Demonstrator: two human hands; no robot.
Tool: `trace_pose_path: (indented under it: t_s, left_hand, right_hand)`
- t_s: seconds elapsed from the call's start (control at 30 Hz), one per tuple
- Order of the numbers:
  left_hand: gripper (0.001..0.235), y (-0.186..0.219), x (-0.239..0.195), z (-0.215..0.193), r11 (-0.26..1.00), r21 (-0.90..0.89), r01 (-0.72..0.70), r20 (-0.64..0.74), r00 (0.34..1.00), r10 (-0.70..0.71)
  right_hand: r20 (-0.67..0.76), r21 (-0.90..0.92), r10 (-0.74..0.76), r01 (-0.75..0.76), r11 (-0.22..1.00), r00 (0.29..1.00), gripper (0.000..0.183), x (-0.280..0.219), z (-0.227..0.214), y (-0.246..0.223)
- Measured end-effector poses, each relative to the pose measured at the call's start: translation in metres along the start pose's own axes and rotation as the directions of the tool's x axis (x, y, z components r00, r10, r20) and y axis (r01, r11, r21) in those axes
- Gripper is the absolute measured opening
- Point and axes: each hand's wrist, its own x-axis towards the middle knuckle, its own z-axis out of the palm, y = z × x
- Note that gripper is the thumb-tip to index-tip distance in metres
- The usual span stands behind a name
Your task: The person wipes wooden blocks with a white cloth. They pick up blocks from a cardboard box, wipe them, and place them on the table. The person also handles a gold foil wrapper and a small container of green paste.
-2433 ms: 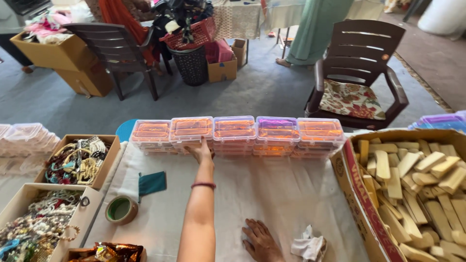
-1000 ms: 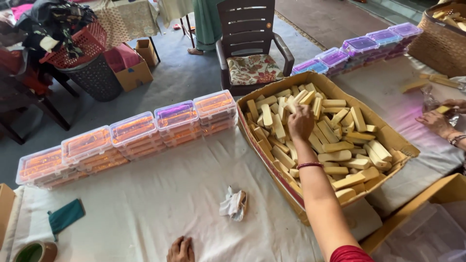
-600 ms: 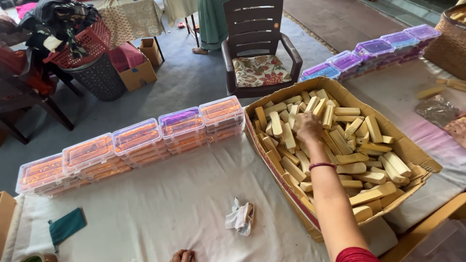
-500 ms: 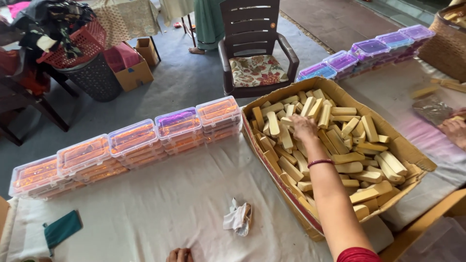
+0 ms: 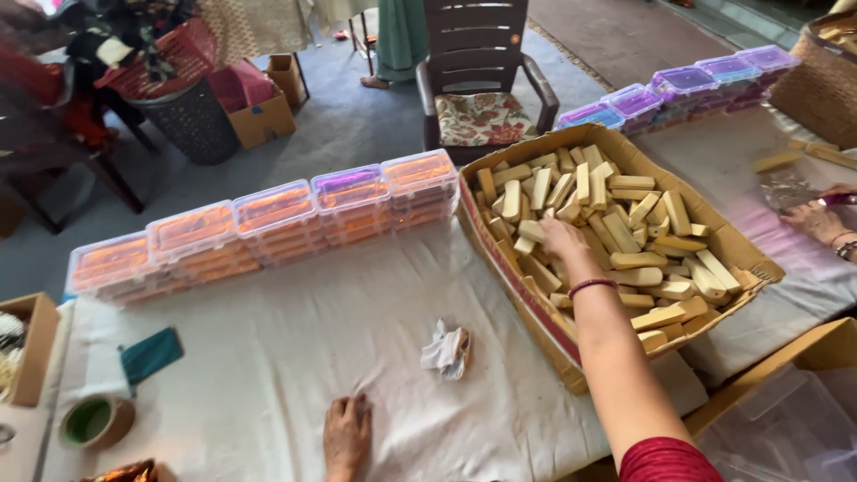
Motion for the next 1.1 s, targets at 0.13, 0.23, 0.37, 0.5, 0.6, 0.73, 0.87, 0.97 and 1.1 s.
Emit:
trace_pose_path:
  t_s: [0.13,0.23,0.37,0.5,0.6,0.73,0.87,0.97,1.1]
  left_hand:
    - [0.04,0.001,-0.016,-0.017,0.991,-0.003,-0.136,0.059,0.989,0.136]
    - [0.058,0.003,-0.029,-0.035,0.981,0.086,-0.174,0.241,0.959,0.149]
    - [0.062,-0.002,-0.034,-0.045,0.973,0.09,-0.215,0.397,0.903,0.162]
    - [0.068,-0.009,-0.032,-0.048,0.975,0.08,-0.206,0.493,0.858,0.141]
    - [0.06,-0.022,-0.02,-0.032,0.977,0.028,-0.209,0.513,0.842,0.166]
    - [0.056,-0.024,-0.018,-0.039,0.978,0.012,-0.207,0.5,0.848,0.173]
    - [0.059,-0.016,-0.021,-0.05,0.973,0.035,-0.23,0.556,0.813,0.172]
    - [0.06,-0.012,-0.018,-0.053,0.973,0.028,-0.229,0.53,0.829,0.18]
    - [0.056,-0.009,-0.009,-0.047,0.986,-0.003,-0.165,0.461,0.875,0.148]
  right_hand:
    - [-0.182,0.026,-0.025,0.03,0.999,0.983,0.053,-0.028,0.021,0.001]
    - [-0.053,-0.014,0.091,-0.091,0.996,0.994,0.041,-0.06,0.011,-0.008]
    - [-0.024,0.063,0.299,-0.297,0.953,0.954,0.042,-0.07,0.019,0.026]
    - [-0.073,0.295,0.435,-0.397,0.869,0.897,0.046,-0.102,-0.003,0.027]
    - [-0.318,0.431,0.369,-0.214,0.877,0.873,0.05,-0.136,-0.006,-0.011]
    - [-0.225,0.309,0.353,-0.277,0.91,0.908,0.056,-0.136,0.038,-0.01]
    - [-0.067,0.081,0.3,-0.295,0.952,0.952,0.066,-0.135,0.053,0.006]
    - [0.041,-0.075,0.224,-0.221,0.972,0.974,0.068,-0.121,0.05,0.022]
    - [0.071,-0.047,0.064,-0.061,0.997,0.995,0.063,-0.083,0.06,0.051]
